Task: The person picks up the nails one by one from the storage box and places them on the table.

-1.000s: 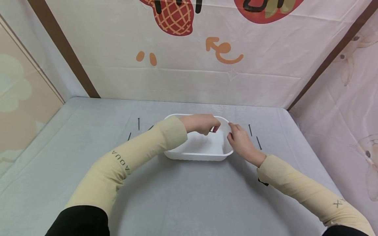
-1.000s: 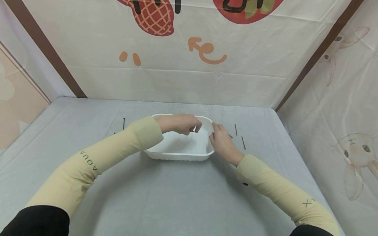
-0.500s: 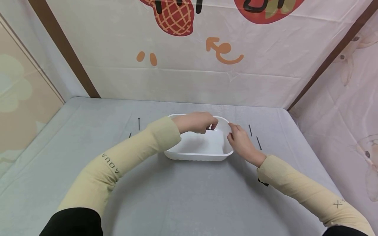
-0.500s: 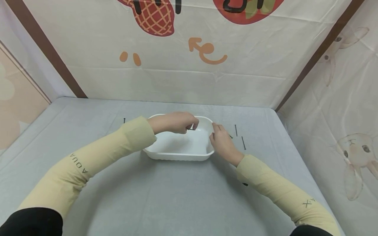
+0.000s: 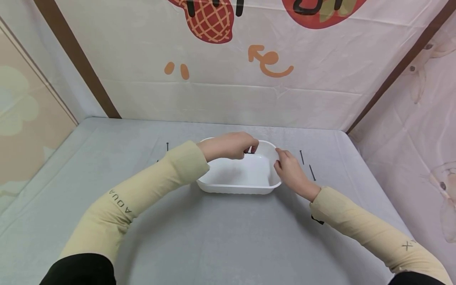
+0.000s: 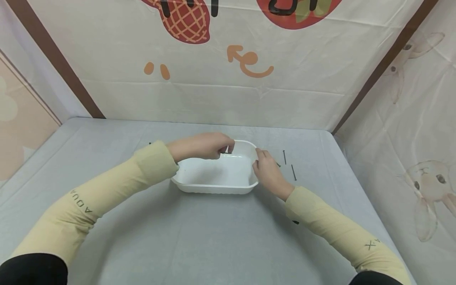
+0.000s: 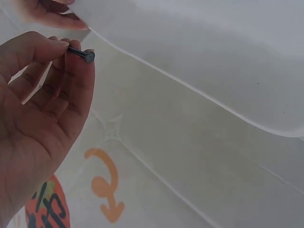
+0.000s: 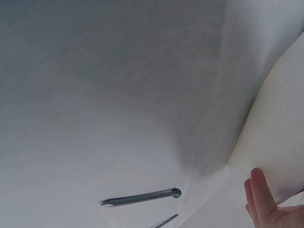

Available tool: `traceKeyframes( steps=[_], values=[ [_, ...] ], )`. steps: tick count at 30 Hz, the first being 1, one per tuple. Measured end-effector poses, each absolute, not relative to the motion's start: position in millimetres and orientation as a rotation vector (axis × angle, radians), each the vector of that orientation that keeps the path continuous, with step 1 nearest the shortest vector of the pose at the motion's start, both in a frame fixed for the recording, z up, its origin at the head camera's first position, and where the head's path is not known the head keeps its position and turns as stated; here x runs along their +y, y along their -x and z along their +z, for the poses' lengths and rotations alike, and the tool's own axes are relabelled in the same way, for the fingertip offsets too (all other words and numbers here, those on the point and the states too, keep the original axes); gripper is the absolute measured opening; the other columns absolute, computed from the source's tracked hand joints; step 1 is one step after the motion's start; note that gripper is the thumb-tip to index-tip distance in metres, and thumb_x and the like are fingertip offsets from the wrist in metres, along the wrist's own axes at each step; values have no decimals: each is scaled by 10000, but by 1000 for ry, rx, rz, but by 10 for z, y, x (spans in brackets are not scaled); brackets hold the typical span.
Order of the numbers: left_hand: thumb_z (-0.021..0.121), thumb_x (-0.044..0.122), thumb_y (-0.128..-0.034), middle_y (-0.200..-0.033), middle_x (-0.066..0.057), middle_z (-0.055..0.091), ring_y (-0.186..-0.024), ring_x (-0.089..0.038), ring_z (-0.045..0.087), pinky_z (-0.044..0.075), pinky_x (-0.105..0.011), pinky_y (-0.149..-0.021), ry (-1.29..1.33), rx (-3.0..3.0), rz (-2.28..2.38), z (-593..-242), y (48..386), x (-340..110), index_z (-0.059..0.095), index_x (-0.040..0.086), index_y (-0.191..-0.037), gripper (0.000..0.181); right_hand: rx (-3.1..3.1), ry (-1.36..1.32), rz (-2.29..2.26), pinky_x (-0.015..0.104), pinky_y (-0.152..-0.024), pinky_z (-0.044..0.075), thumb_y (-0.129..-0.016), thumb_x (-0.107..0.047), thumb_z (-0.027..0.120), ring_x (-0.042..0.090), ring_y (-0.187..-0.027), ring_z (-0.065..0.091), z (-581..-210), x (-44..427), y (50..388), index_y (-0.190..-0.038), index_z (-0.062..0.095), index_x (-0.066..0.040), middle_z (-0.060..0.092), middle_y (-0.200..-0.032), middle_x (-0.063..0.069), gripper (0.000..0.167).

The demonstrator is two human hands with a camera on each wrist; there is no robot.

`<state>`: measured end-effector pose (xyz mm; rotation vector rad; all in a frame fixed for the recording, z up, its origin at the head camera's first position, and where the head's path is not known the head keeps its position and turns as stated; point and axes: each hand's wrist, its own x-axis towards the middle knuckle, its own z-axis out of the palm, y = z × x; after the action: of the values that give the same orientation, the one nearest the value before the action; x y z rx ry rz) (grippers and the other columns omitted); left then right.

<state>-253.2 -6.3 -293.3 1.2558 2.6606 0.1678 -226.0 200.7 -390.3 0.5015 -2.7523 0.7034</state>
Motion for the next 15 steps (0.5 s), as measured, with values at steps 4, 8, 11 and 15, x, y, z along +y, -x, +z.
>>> traceKeyframes(
  steps=[4, 8, 11, 15],
  values=[
    [499, -115, -763, -839, -40, 581, -772, -165, 512, 442, -262, -652, -1256, 2679, 188, -2937, 2518, -111, 575, 78, -953, 282, -2755, -500, 695, 292, -609, 502, -870, 8, 462, 237, -776, 538, -3907, 2004, 2261, -1259, 420, 146, 537, -1086, 291, 415],
    [496, -120, -760, -832, -47, 577, -771, -175, 516, 447, -272, -654, -1244, 2695, 207, -2927, 2495, -157, 580, 68, -959, 286, -2749, -507, 698, 291, -616, 510, -870, 7, 466, 241, -784, 545, -3910, 2003, 2261, -1260, 419, 146, 537, -1090, 293, 417],
    [494, -124, -754, -836, -61, 583, -773, -183, 518, 449, -280, -660, -1235, 2710, 225, -2912, 2468, -186, 583, 64, -954, 288, -2749, -508, 701, 293, -615, 510, -871, 8, 466, 239, -781, 544, -3915, 2007, 2262, -1262, 416, 146, 538, -1085, 292, 417],
    [487, -110, -767, -848, -58, 585, -776, -177, 517, 448, -278, -669, -1216, 2733, 234, -2895, 2414, -216, 590, 76, -958, 286, -2759, -496, 696, 291, -613, 501, -875, 6, 468, 231, -774, 535, -3918, 2011, 2266, -1269, 411, 140, 540, -1080, 281, 420]
  ],
)
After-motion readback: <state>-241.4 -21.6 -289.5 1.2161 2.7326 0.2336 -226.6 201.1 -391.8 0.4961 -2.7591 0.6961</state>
